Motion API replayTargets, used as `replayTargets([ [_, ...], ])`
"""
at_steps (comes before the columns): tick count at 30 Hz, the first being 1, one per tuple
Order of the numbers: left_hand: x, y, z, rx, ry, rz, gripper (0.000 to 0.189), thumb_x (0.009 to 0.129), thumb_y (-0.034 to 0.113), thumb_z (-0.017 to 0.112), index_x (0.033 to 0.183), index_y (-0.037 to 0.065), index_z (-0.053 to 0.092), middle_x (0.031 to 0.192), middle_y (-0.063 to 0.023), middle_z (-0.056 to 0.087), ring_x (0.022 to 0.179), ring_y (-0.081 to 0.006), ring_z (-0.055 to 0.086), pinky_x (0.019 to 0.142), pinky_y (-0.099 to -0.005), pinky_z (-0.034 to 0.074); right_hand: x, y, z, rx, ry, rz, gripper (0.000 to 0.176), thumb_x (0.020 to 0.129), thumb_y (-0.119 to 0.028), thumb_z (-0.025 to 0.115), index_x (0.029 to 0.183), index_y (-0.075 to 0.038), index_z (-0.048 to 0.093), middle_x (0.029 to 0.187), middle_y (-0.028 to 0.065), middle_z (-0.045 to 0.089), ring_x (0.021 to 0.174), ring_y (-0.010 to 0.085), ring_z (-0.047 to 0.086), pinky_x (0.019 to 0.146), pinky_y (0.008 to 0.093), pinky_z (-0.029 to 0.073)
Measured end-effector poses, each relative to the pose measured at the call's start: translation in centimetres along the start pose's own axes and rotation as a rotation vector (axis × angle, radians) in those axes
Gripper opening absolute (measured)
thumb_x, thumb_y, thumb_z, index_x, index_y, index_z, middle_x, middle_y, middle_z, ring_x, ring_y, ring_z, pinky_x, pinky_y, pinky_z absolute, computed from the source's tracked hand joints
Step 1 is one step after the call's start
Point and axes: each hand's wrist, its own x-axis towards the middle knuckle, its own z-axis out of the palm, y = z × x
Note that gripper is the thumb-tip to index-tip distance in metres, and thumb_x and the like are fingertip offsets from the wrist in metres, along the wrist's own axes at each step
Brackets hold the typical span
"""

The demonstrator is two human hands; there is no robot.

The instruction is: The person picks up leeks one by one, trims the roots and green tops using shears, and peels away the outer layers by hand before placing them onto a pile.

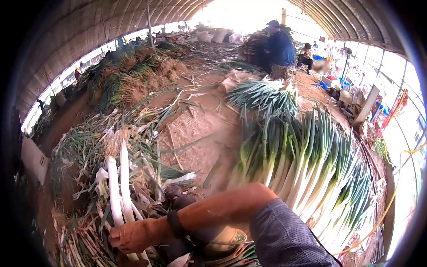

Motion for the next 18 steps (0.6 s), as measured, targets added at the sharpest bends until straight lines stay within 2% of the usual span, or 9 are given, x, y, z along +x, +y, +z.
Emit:
replayTargets([
  [1,0.1,0.0,0.0,0.019,-0.011,0.004,0.065,0.089,0.043,0.071,0.136,0.002,0.056,0.118,-0.0178,0.069,0.107,-0.0276,0.067,0.089,-0.0453,0.054,-0.1,0.0,0.1,0.018,0.030,0.018,0.015,0.086,-0.020,0.061,0.090,-0.012,0.073,0.098,0.0051,0.062,0.102,0.0245,0.057,0.091,0.0348,0.044],
  [6,0.3,-0.1,0.1,0.080,-0.056,-0.001,0.071,0.087,0.053,0.073,0.134,0.001,0.059,0.118,-0.0186,0.069,0.107,-0.0290,0.067,0.086,-0.0482,0.054,-0.8,0.9,0.1,-0.147,0.064,-0.084,0.022,0.090,-0.026,0.056,0.094,-0.010,0.070,0.120,0.0131,0.063,0.106,0.0255,0.056,0.093,0.0401,0.042],
  [8,0.5,0.0,0.1,0.083,-0.083,-0.010,0.074,0.086,0.056,0.074,0.133,0.001,0.060,0.118,-0.0189,0.068,0.107,-0.0295,0.067,0.085,-0.0494,0.054,-0.9,0.7,-0.1,-0.161,0.020,-0.081,0.022,0.090,-0.027,0.057,0.096,-0.010,0.069,0.114,0.0121,0.065,0.106,0.0250,0.057,0.094,0.0399,0.041],
  [10,0.9,0.0,0.4,0.078,-0.097,0.002,0.076,0.086,0.060,0.075,0.131,0.001,0.061,0.118,-0.0192,0.068,0.107,-0.0301,0.067,0.084,-0.0506,0.054,-0.7,0.3,-0.4,-0.040,-0.099,-0.041,0.020,0.089,-0.026,0.057,0.097,-0.010,0.068,0.106,0.0094,0.066,0.105,0.0248,0.058,0.094,0.0400,0.041],
  [11,1.2,-0.2,0.8,0.077,-0.075,0.053,0.078,0.086,0.062,0.076,0.131,0.001,0.061,0.119,-0.0194,0.068,0.107,-0.0303,0.067,0.083,-0.0511,0.054,-0.7,0.2,-0.6,0.019,-0.160,-0.021,0.019,0.089,-0.025,0.057,0.097,-0.011,0.068,0.102,0.0080,0.067,0.105,0.0248,0.059,0.094,0.0401,0.041],
  [14,2.1,0.1,2.7,0.246,0.372,0.616,0.070,0.085,0.064,0.075,0.112,0.000,0.066,0.089,-0.0138,0.067,0.077,-0.0264,0.064,0.064,-0.0484,0.049,-1.0,0.9,-3.1,0.045,-0.138,-0.050,0.007,0.083,-0.016,0.065,0.083,-0.009,0.068,0.083,0.0051,0.064,0.098,0.0253,0.063,0.087,0.0370,0.046],
  [17,0.2,4.5,1.4,0.508,0.003,-0.033,0.066,0.086,0.064,0.074,0.100,0.000,0.067,0.072,-0.0136,0.061,0.063,-0.0267,0.059,0.056,-0.0456,0.045,-1.7,1.4,-3.7,-0.061,-0.061,-0.064,0.006,0.083,-0.015,0.066,0.084,-0.009,0.067,0.080,0.0004,0.062,0.091,0.0228,0.063,0.085,0.0365,0.047],
  [18,0.3,4.3,1.9,0.419,0.072,0.059,0.065,0.086,0.064,0.073,0.097,0.000,0.066,0.068,-0.0133,0.059,0.061,-0.0269,0.058,0.056,-0.0457,0.045,-2.0,1.4,-3.8,0.009,-0.168,-0.009,0.006,0.083,-0.014,0.066,0.085,-0.008,0.066,0.080,-0.0007,0.063,0.090,0.0212,0.063,0.085,0.0357,0.047],
])
